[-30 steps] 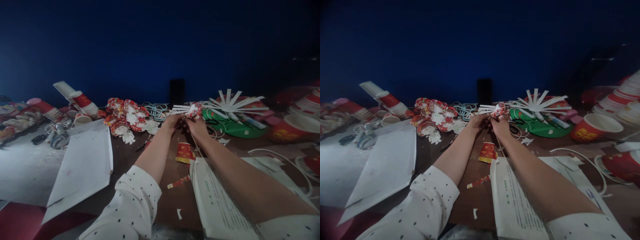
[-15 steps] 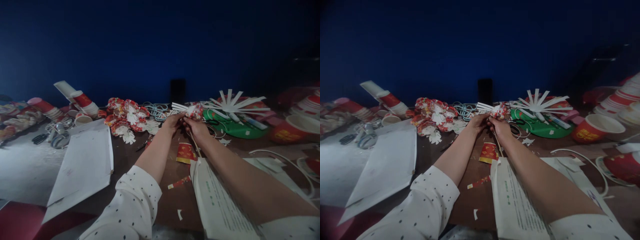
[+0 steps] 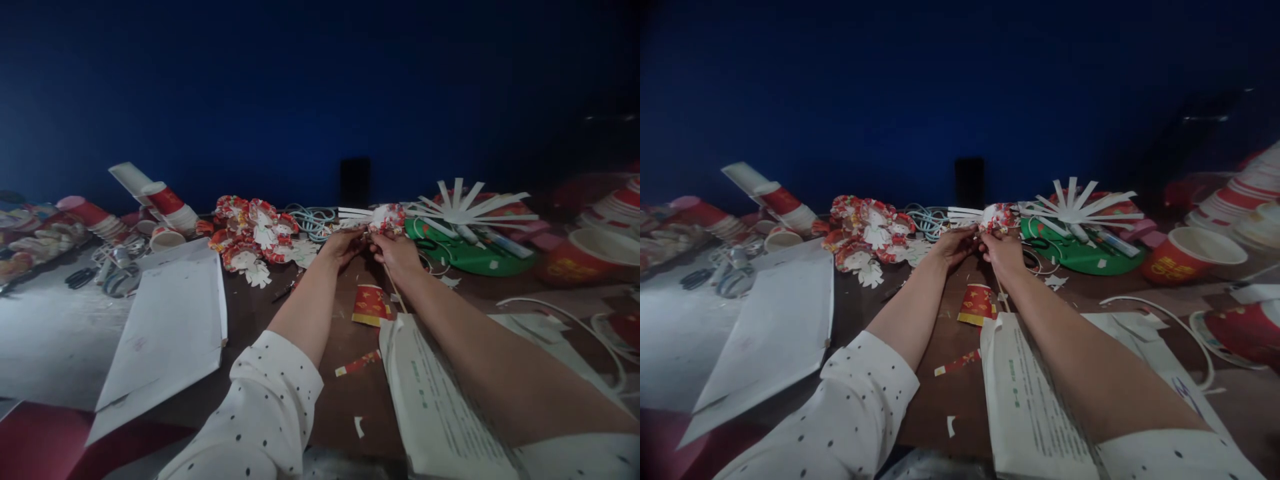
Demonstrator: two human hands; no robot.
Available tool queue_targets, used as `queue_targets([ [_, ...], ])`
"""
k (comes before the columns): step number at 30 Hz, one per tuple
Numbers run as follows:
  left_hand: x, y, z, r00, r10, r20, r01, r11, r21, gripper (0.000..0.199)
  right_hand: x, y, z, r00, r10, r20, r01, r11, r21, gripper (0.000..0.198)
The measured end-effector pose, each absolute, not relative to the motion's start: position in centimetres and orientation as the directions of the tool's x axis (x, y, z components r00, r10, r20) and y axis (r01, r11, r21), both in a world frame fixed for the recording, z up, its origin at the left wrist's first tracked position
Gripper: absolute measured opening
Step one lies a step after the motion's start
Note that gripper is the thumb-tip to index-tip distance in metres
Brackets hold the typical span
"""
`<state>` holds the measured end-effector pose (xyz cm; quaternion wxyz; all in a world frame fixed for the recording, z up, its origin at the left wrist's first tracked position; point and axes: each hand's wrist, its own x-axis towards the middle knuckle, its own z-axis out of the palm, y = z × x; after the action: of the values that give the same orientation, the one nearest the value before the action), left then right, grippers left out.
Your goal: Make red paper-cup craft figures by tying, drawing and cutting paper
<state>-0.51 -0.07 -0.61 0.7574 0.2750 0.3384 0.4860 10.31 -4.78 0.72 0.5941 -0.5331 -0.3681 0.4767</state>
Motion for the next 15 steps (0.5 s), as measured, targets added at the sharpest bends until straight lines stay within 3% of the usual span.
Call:
queue_targets([
  [6,-0.28,-0.17,-0.48,0.290,0.918,-0.269,-0.538,0.389,0.748,0.013,10.88,-4.66,0.13,0.296,0.955,-0.025,0.093,-0.055,-0.994,0.018],
  [11,-0.05,0.07,-0.78,0.316,0.928,-0.199,-0.448,0.330,0.830,0.005,11.27,-4.66,0.02,0.265,0.963,0.059,0.275,-0.017,-0.961,0.023],
  [15,0.29,0.25,-0.83,0.272,0.943,-0.195,-0.389,0.292,0.874,0.015,11.21,-4.92,0.09,0.236,0.969,0.073,0.319,-0.006,-0.948,0.031],
])
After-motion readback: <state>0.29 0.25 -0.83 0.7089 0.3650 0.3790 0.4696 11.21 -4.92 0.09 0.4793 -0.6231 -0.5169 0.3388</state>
